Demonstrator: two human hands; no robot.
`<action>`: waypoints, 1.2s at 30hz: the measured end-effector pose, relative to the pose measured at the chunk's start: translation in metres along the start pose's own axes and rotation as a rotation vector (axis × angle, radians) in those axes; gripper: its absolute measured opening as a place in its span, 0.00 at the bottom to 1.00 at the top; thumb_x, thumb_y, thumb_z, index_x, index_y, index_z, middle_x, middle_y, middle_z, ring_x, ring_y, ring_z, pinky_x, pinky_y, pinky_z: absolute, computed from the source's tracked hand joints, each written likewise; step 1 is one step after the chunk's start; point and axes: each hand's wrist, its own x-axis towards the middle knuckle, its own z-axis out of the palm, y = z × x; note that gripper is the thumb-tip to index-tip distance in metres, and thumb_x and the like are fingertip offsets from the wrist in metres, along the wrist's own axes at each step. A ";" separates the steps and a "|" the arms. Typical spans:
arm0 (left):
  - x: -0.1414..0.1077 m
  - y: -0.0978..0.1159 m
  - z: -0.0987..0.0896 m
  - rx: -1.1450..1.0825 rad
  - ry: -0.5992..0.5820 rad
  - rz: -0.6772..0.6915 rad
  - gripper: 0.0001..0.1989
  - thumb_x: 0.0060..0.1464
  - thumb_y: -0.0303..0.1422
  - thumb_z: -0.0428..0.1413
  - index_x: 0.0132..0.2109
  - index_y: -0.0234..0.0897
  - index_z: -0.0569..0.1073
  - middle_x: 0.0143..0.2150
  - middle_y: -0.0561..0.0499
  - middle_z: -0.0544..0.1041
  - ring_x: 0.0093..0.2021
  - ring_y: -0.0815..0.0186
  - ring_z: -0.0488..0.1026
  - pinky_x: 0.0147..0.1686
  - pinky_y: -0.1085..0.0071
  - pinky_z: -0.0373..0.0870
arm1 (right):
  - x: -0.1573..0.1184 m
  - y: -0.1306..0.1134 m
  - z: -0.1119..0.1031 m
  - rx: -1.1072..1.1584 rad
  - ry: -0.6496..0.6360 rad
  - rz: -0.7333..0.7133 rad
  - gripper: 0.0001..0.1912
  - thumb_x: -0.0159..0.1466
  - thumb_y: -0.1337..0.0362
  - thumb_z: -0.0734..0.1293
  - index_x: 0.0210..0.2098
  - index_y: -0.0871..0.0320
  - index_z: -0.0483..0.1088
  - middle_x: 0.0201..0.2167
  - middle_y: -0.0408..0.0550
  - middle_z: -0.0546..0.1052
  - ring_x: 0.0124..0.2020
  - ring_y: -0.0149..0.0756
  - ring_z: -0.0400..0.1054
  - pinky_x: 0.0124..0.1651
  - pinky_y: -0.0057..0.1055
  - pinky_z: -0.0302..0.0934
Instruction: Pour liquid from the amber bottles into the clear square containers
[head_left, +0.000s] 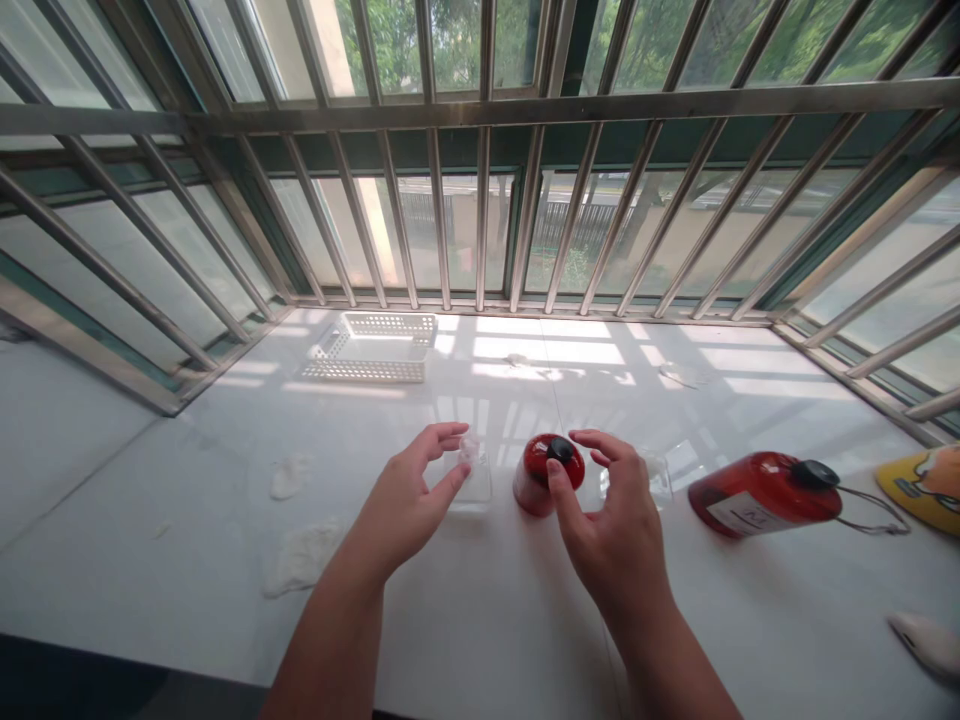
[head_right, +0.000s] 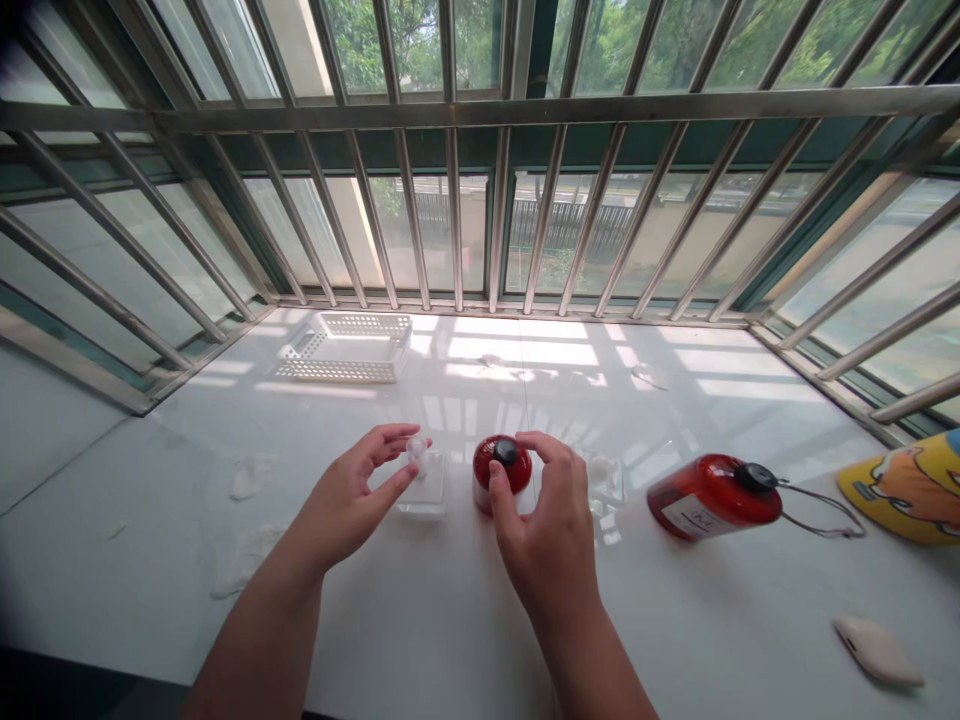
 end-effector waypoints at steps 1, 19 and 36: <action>0.001 -0.003 -0.001 0.011 -0.023 0.009 0.23 0.69 0.44 0.63 0.68 0.51 0.75 0.67 0.44 0.82 0.69 0.47 0.77 0.59 0.54 0.82 | 0.001 -0.001 -0.001 -0.002 0.020 -0.058 0.17 0.74 0.53 0.70 0.59 0.51 0.69 0.59 0.56 0.78 0.61 0.56 0.73 0.61 0.60 0.70; 0.003 -0.008 -0.008 0.051 -0.305 0.037 0.32 0.53 0.32 0.72 0.65 0.51 0.80 0.67 0.46 0.81 0.67 0.46 0.78 0.68 0.52 0.74 | -0.038 -0.039 0.024 0.348 -0.476 0.081 0.10 0.73 0.62 0.69 0.53 0.48 0.77 0.67 0.51 0.80 0.24 0.28 0.70 0.34 0.33 0.74; 0.005 -0.007 -0.008 0.049 -0.373 -0.009 0.34 0.52 0.35 0.74 0.65 0.51 0.78 0.67 0.50 0.81 0.66 0.48 0.77 0.68 0.55 0.72 | -0.041 -0.032 0.032 0.204 -0.458 0.174 0.08 0.70 0.60 0.69 0.45 0.50 0.66 0.22 0.32 0.69 0.22 0.33 0.68 0.31 0.30 0.61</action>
